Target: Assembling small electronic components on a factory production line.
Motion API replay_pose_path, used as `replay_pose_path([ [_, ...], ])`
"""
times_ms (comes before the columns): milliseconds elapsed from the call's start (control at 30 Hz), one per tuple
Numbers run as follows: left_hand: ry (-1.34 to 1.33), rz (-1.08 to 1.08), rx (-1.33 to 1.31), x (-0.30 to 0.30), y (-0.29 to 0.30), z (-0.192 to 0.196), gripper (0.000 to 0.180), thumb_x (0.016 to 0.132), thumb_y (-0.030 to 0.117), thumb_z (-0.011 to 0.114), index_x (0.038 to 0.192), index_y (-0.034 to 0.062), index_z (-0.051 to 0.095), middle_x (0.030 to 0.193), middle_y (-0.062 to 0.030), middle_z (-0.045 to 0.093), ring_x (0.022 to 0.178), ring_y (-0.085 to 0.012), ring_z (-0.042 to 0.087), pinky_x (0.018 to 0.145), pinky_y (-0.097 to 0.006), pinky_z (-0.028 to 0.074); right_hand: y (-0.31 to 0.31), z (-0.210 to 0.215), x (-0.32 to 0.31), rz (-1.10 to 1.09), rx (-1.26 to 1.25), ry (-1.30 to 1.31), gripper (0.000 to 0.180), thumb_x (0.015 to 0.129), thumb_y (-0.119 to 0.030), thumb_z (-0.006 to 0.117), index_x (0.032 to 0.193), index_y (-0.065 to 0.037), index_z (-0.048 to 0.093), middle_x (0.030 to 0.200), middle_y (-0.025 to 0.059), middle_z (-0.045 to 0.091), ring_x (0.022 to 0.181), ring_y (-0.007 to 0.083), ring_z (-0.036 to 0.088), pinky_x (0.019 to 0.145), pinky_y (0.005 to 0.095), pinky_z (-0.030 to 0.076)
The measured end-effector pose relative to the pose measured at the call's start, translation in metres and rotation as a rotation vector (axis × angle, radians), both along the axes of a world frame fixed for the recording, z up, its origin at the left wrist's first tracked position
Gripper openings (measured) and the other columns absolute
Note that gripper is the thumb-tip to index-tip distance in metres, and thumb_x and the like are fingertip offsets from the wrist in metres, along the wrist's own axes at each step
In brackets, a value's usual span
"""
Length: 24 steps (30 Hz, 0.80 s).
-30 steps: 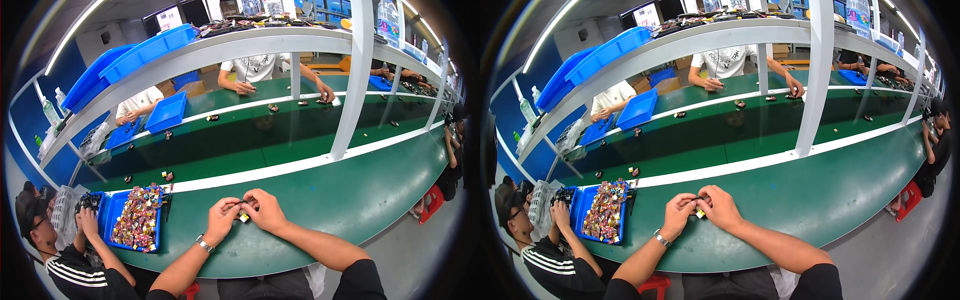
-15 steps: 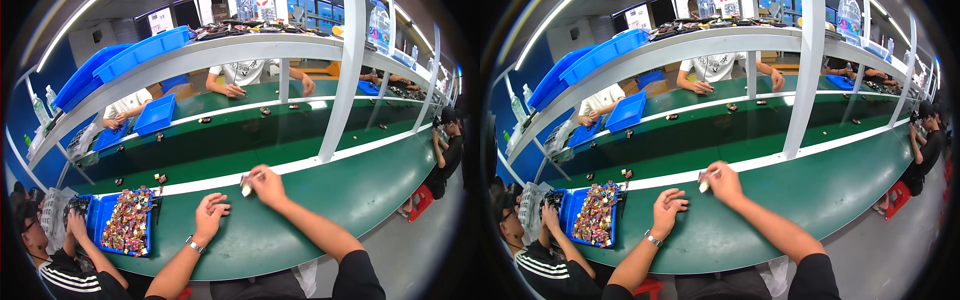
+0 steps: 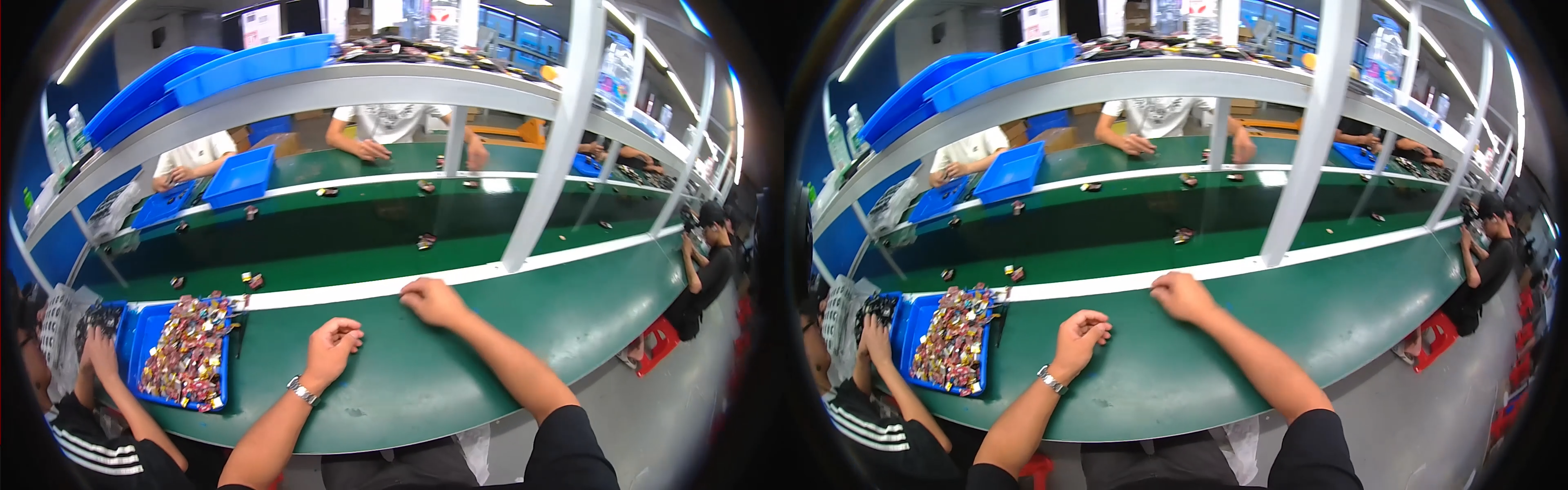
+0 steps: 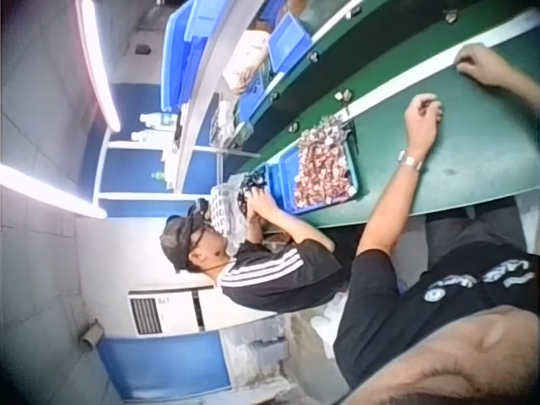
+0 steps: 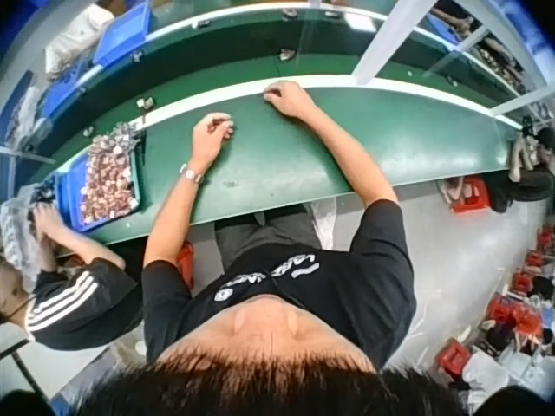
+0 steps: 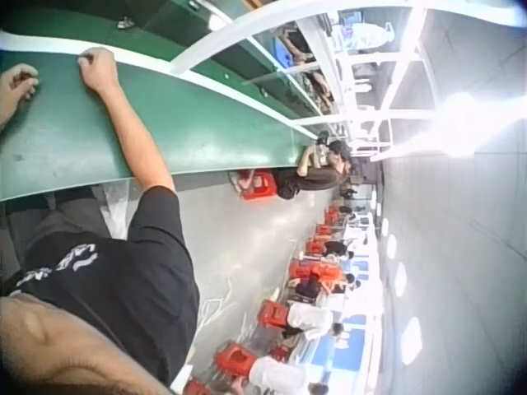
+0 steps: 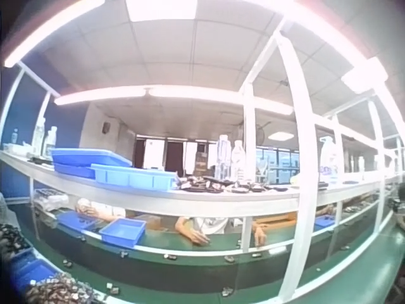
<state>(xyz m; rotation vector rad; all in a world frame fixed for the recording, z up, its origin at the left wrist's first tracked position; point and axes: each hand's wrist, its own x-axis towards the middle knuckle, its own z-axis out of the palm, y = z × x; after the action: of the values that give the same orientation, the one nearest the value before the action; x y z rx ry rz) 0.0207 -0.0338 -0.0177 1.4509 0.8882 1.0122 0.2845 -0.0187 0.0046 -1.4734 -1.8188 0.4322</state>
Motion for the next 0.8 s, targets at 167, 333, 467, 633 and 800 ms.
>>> replay_pose_path([
  [167,-0.018,0.014,0.027,-0.007,-0.004,-0.001,0.011,0.094,0.003,0.060,0.104,-0.0015,0.064,0.092,-0.0087,0.070,0.078,-0.0113,0.065,0.069,-0.024,0.053,-0.031,0.001,-0.029,0.058,0.075,-0.099,0.013,0.083,-0.017,0.069,0.086,-0.005,0.073,0.088,0.0141,0.069,0.087,0.0336,0.065,0.079,0.0424,0.052],
  [333,-0.004,0.002,0.007,0.003,-0.003,-0.004,0.010,0.094,0.001,0.059,0.102,-0.0015,0.064,0.091,-0.0100,0.069,0.077,-0.0127,0.065,0.068,-0.025,0.054,-0.035,-0.014,-0.024,0.028,0.096,-0.229,0.011,0.085,-0.015,0.068,0.085,-0.005,0.072,0.086,0.0133,0.066,0.088,0.0337,0.063,0.080,0.0444,0.051],
  [467,0.014,0.009,0.018,-0.002,-0.006,-0.008,0.012,0.094,0.003,0.060,0.102,-0.0014,0.066,0.092,-0.0081,0.071,0.078,-0.0109,0.066,0.069,-0.024,0.054,-0.040,-0.011,-0.027,0.055,0.058,-0.222,0.012,0.086,-0.016,0.067,0.089,-0.006,0.071,0.088,0.0134,0.065,0.091,0.0330,0.062,0.082,0.0438,0.050],
  [633,0.016,0.014,0.055,-0.005,-0.005,-0.010,0.013,0.094,0.003,0.059,0.103,-0.0015,0.067,0.092,-0.0083,0.071,0.078,-0.0114,0.066,0.070,-0.025,0.055,-0.041,-0.010,-0.033,0.058,0.051,-0.220,0.014,0.089,-0.018,0.065,0.091,-0.005,0.070,0.097,0.0133,0.065,0.098,0.0327,0.061,0.086,0.0431,0.050],
  [800,0.032,0.032,0.065,-0.003,-0.003,-0.008,0.013,0.094,0.003,0.059,0.102,-0.0015,0.067,0.092,-0.0083,0.071,0.078,-0.0113,0.066,0.069,-0.025,0.055,-0.042,-0.015,-0.034,0.047,0.143,-0.165,0.018,0.088,-0.023,0.069,0.092,-0.006,0.073,0.100,0.0104,0.065,0.100,0.0306,0.061,0.088,0.0411,0.050],
])
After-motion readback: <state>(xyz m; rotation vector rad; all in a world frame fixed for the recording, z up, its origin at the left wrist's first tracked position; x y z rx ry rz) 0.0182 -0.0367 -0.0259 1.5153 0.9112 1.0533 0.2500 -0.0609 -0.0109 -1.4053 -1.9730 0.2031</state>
